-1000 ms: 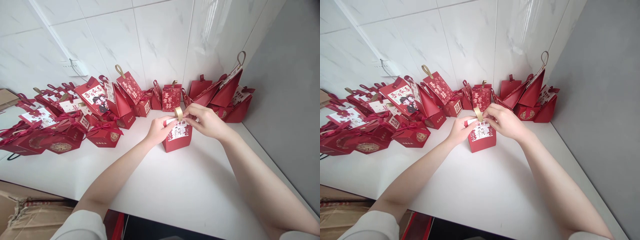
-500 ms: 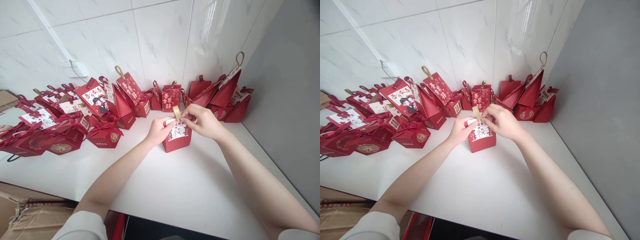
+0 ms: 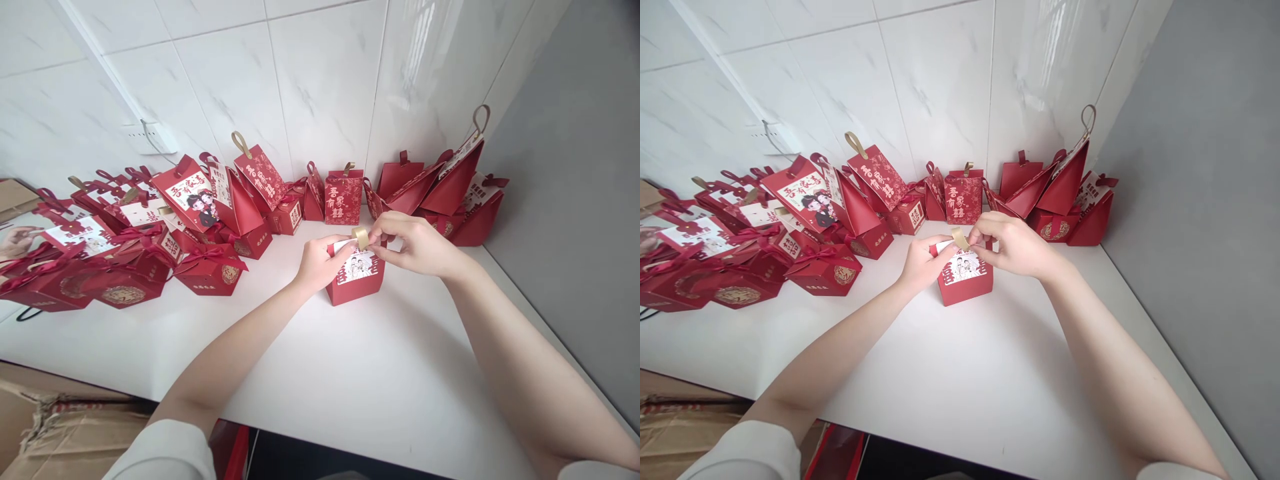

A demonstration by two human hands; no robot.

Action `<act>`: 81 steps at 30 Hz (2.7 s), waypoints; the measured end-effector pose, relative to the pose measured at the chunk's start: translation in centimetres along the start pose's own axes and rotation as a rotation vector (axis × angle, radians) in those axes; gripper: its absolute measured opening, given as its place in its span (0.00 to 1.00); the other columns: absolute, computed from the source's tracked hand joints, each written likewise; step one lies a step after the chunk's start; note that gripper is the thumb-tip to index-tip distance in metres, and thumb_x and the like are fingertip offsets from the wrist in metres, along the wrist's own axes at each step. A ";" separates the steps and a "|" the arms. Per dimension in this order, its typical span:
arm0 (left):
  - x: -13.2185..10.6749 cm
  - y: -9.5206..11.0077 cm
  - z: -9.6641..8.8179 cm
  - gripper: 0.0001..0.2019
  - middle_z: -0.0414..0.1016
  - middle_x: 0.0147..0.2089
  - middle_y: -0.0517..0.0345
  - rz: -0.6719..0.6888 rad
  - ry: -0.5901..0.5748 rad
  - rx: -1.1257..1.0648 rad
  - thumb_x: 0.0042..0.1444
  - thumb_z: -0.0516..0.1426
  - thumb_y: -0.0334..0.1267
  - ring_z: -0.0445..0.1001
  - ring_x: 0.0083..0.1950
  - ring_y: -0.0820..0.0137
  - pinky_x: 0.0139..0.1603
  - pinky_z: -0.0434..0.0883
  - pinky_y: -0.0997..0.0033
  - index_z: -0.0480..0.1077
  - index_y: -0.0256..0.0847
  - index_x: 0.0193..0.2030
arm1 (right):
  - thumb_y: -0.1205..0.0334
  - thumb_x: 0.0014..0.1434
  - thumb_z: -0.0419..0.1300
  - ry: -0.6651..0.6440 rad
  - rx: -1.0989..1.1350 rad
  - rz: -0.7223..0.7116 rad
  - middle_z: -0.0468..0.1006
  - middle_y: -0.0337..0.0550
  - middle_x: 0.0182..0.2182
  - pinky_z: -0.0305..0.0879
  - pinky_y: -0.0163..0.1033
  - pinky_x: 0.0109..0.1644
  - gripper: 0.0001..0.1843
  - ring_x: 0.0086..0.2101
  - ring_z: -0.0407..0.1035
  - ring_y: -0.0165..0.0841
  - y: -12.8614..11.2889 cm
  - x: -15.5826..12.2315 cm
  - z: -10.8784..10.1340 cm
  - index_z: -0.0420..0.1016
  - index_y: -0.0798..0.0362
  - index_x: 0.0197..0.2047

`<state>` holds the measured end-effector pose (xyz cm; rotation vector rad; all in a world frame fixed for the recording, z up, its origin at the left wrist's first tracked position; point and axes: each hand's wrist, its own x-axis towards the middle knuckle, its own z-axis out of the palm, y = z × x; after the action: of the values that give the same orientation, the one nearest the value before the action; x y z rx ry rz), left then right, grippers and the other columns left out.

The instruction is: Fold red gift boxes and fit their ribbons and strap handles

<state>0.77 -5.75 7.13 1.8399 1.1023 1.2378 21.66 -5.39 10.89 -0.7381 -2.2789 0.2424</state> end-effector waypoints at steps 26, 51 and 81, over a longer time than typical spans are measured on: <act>-0.9 2.0 -0.3 0.10 0.81 0.33 0.59 0.003 0.050 0.188 0.55 0.59 0.43 0.75 0.33 0.68 0.32 0.67 0.71 0.80 0.44 0.38 | 0.61 0.60 0.60 0.046 0.149 0.091 0.72 0.42 0.35 0.67 0.39 0.36 0.03 0.32 0.67 0.33 -0.4 0.1 0.6 0.71 0.50 0.36; -0.2 0.9 -0.1 0.12 0.81 0.39 0.55 -0.096 -0.036 -0.117 0.54 0.60 0.41 0.78 0.40 0.66 0.39 0.72 0.72 0.78 0.39 0.42 | 0.69 0.55 0.61 0.170 0.016 0.115 0.71 0.40 0.31 0.62 0.38 0.33 0.04 0.31 0.66 0.33 -0.8 0.5 1.8 0.70 0.51 0.33; 0.2 0.2 -0.4 0.15 0.81 0.42 0.52 -0.071 -0.117 -0.110 0.53 0.61 0.41 0.78 0.42 0.63 0.40 0.73 0.69 0.77 0.39 0.47 | 0.61 0.60 0.60 0.123 0.146 0.022 0.67 0.44 0.39 0.68 0.44 0.38 0.05 0.37 0.67 0.37 0.5 0.1 1.9 0.76 0.45 0.40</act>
<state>0.44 -5.63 7.52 1.7521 1.0069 1.1134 20.51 -4.89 9.37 -0.6832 -2.1133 0.3597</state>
